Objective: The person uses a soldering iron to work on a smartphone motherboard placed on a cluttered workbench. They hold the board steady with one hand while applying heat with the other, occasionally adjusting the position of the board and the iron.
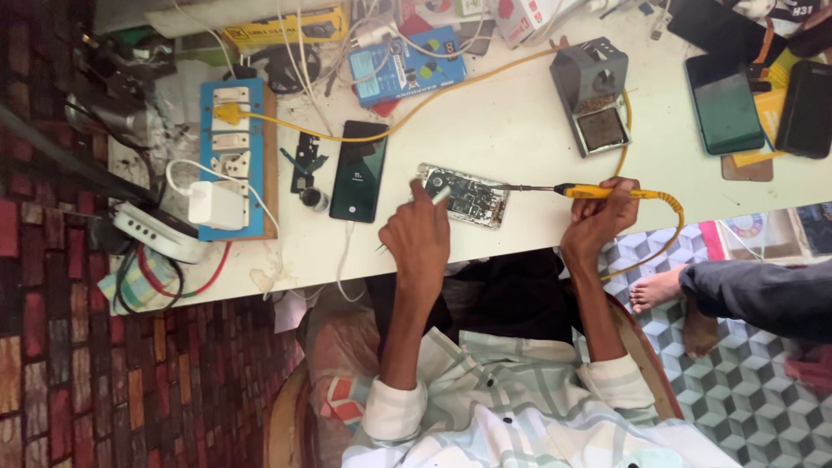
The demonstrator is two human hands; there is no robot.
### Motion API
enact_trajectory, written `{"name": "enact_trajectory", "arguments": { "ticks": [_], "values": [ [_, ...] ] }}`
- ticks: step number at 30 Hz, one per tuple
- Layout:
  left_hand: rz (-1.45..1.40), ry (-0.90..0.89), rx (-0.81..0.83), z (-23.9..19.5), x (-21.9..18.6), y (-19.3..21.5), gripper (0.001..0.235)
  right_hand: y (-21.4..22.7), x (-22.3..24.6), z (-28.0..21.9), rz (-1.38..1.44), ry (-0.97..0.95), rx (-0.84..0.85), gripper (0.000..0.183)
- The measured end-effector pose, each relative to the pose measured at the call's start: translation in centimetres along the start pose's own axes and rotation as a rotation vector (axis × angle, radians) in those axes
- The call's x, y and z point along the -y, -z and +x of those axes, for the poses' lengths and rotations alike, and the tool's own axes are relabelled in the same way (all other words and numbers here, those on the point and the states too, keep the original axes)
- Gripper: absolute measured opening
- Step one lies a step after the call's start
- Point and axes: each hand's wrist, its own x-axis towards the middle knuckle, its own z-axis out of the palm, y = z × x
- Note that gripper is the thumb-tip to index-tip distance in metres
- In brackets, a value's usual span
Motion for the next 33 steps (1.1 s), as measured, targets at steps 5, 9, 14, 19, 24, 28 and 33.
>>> {"name": "enact_trajectory", "arguments": {
  "ticks": [5, 9, 14, 19, 24, 28, 33],
  "values": [
    [-0.057, -0.249, 0.299, 3.2, 1.6, 1.7, 0.083, 0.0, 0.3, 0.1, -0.016, -0.04, -0.055, 0.037],
    [0.018, -0.295, 0.481, 5.4, 2.3, 0.3, 0.112, -0.1, 0.6, -0.2, -0.06, -0.039, -0.075, 0.039],
    [-0.008, -0.247, 0.366, 4.7, 3.5, -1.4, 0.113, -0.3, 1.2, 0.1, -0.028, 0.037, 0.057, 0.034],
    [-0.103, -0.172, 0.344, 5.4, 2.3, -2.0, 0.111, -1.0, 3.2, 1.5, -0.023, 0.012, 0.009, 0.028],
    [-0.06, -0.173, 0.251, 3.6, 0.7, -1.4, 0.115, 0.0, 6.2, 2.0, 0.07, -0.116, -0.101, 0.027],
    [-0.311, -0.012, 0.259, 3.5, 0.7, -0.5, 0.103, 1.3, 8.1, 2.5, 0.185, -0.361, -0.158, 0.02],
    [-1.312, 0.086, 0.217, 5.4, 4.0, -1.7, 0.069, 1.6, 8.6, 1.4, 0.274, -0.544, -0.101, 0.037]
  ]
}}
